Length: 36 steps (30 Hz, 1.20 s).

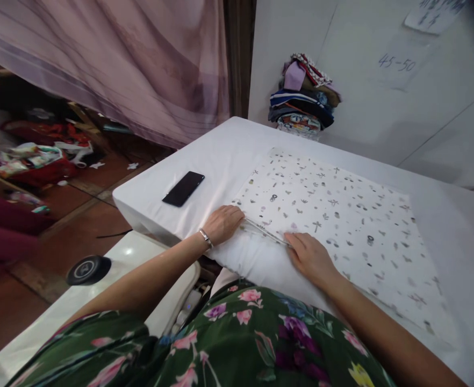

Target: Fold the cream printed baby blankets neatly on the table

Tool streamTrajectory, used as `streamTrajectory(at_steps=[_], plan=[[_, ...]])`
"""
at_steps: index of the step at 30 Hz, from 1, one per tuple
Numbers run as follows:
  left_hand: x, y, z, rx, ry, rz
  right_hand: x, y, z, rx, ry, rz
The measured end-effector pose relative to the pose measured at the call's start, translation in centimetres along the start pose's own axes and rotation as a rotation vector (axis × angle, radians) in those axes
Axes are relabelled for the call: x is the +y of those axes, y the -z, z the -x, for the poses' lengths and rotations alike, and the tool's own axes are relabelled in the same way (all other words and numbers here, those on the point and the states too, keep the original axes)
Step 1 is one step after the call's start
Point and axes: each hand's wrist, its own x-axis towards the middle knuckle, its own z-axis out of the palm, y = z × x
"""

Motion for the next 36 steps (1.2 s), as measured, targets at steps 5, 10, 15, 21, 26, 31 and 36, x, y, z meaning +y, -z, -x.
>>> streamTrajectory(at_steps=[5, 10, 15, 21, 26, 31, 36], plan=[[-0.1, -0.3, -0.5, 0.012, 0.022, -0.062, 0.2, -0.1, 0.1, 0.063, -0.013, 0.033], [-0.3, -0.6, -0.3, 0.009, -0.008, -0.058, 1.0, -0.2, 0.8, 0.056, 0.054, 0.034], [-0.3, -0.4, -0.2, 0.034, -0.012, -0.013, 1.0, 0.4, 0.7, -0.051, 0.094, 0.062], [-0.5, -0.5, 0.1, 0.051, -0.091, -0.006, 0.1, 0.2, 0.2, -0.071, 0.003, 0.1], [-0.8, -0.3, 0.9, 0.023, -0.2, 0.01, -0.2, 0.2, 0.0, -0.108, 0.027, 0.107], [-0.4, 0.4, 1.2, -0.052, -0.19, 0.043, -0.2, -0.1, -0.1, -0.131, 0.001, 0.152], [0.0, 0.4, 0.9, -0.054, -0.172, 0.032, -0.4, -0.4, 0.0, -0.07, 0.035, 0.0]])
